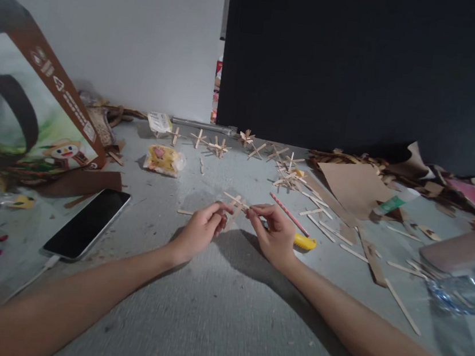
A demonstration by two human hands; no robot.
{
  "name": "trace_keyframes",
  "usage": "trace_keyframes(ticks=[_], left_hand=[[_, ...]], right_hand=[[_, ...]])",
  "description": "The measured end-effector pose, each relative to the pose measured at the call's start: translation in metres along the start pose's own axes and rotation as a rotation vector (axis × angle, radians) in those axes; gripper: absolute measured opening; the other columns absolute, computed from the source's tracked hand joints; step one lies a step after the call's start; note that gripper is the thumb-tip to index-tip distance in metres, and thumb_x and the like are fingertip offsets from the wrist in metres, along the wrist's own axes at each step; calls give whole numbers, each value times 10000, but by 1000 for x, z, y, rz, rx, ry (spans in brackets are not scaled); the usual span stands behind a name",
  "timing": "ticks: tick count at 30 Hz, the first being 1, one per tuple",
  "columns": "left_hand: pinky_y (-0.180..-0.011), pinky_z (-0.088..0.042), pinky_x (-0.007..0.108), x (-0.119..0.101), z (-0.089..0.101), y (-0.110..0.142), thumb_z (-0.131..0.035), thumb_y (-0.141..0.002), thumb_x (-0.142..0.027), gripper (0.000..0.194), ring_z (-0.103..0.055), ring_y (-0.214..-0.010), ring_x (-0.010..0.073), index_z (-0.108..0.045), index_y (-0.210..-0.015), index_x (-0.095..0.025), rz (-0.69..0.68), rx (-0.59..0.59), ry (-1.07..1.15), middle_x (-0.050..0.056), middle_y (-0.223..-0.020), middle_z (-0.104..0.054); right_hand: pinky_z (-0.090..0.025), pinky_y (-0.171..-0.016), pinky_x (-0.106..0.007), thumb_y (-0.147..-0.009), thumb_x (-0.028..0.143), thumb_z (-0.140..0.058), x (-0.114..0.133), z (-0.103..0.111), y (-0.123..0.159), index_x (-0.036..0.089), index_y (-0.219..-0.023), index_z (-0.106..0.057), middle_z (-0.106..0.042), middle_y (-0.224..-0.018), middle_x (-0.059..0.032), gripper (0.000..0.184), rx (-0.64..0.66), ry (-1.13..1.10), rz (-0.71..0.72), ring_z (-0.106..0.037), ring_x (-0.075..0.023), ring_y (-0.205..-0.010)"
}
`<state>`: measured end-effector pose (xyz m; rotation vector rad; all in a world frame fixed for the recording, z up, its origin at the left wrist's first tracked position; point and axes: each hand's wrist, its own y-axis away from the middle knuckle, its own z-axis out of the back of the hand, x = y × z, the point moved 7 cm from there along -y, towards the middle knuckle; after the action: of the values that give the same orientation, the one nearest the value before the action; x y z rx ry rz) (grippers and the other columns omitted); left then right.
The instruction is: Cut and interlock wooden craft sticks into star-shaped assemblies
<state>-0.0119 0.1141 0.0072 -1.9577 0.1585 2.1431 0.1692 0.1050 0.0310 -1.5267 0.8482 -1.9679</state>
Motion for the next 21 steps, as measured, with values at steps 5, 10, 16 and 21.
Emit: trace_keyframes(ticks=[5,10,16,21], left_hand=[[-620,-351,271,-21,-9,12,-474,-1016,-356,257,-478,-626,139,-638,-909,-189,-193,56,-268,-25,-691,-541],[-590,-303,272,-23,-11,15,-517,-1025,-443,352,-433,-574,129,-551,-768,-205,-213,59,-310,-42,-631,-483],[-577,-348,269,-15,-14,12,-502,-1027,-534,443,-475,-543,130,-542,-730,-208,-109,134,-233,-34,-603,-508],[-542,-367,265,-10,-15,10,-552,-973,-659,496,-498,-536,119,-604,-806,-195,-25,155,-89,-18,-663,-555]], right_hand=[[-621,-716,-315,-1022,271,-688,9,-5,3,241,-956,-676,-811,-904,-58,73,66,37,74,-775,-179,-793],[-641,-746,-315,-1011,226,-696,13,-6,4,251,-975,-681,-819,-937,-49,47,80,52,108,-795,-185,-831],[-638,-755,-301,-1034,195,-651,14,-5,2,262,-999,-680,-815,-937,-31,82,45,149,142,-797,-182,-844],[-629,-750,-292,-1032,164,-646,22,-4,5,255,-1026,-640,-791,-973,-44,92,42,239,255,-784,-175,-858]])
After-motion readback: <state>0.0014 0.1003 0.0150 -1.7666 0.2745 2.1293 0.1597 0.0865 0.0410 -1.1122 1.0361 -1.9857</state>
